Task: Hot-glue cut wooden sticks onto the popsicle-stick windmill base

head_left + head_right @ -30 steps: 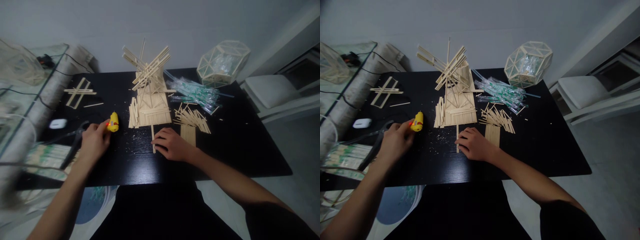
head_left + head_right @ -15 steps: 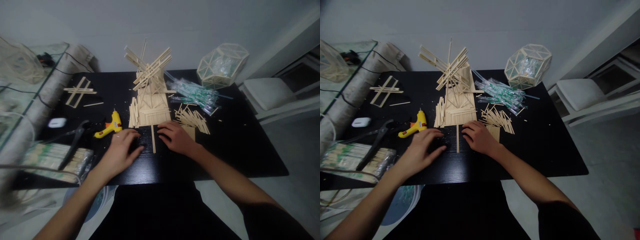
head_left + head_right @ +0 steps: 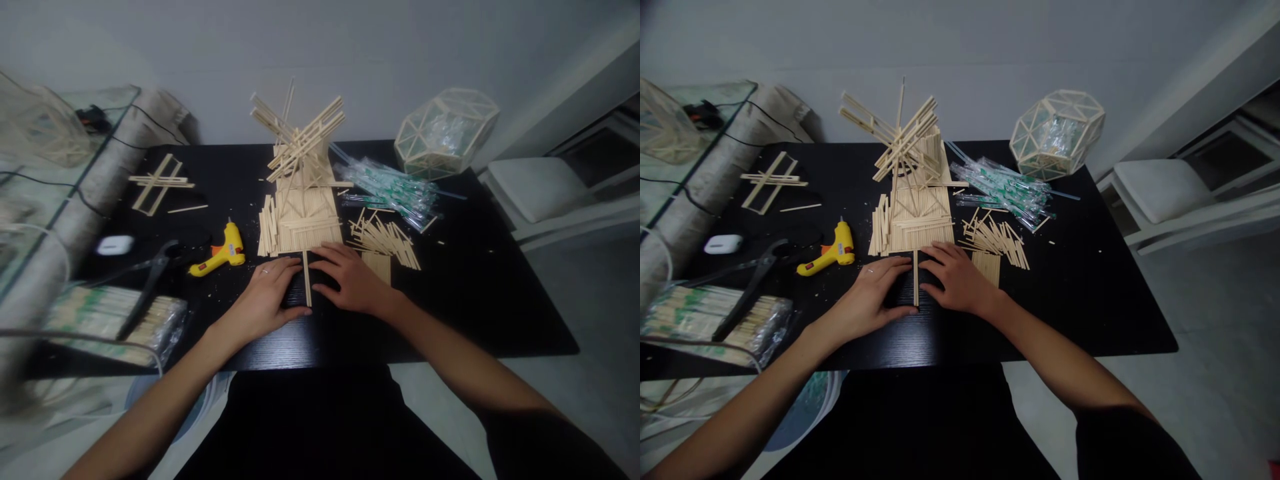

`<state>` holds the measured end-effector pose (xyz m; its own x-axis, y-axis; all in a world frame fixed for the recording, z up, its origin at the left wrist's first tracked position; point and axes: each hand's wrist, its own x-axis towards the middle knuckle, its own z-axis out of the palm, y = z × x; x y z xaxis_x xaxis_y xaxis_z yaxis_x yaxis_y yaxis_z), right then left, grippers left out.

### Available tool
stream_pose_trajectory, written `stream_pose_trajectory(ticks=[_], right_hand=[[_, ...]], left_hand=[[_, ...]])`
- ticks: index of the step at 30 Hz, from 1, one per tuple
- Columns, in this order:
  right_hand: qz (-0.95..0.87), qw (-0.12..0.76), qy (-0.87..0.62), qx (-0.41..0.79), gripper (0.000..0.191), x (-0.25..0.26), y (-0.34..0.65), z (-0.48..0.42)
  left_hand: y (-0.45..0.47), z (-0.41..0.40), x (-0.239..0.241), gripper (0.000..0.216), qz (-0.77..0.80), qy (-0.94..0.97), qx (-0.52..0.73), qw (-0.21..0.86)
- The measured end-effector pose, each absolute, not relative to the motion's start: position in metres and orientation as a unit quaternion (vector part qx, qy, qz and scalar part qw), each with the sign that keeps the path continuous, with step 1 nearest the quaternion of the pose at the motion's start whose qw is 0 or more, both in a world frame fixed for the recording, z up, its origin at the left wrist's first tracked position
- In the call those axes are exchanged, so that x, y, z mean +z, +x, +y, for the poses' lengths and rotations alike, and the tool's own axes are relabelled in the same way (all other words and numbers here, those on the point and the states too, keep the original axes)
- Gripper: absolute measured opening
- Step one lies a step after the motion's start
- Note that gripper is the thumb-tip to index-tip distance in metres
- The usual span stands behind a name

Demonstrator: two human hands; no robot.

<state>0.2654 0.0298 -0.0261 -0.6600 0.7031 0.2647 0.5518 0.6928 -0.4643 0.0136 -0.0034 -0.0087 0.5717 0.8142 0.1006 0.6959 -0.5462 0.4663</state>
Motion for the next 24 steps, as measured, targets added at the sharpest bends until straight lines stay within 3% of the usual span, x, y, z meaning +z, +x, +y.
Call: stream_pose_trajectory(ticks=[24], right_hand=[[-0.905, 0.186, -0.343, 0.172, 0.072, -0.0216, 0.2675, 0.0309]], left_hand=[[0.007, 0.0057, -0.0107, 0.078, 0.419, 0.872, 0.158, 0.2]])
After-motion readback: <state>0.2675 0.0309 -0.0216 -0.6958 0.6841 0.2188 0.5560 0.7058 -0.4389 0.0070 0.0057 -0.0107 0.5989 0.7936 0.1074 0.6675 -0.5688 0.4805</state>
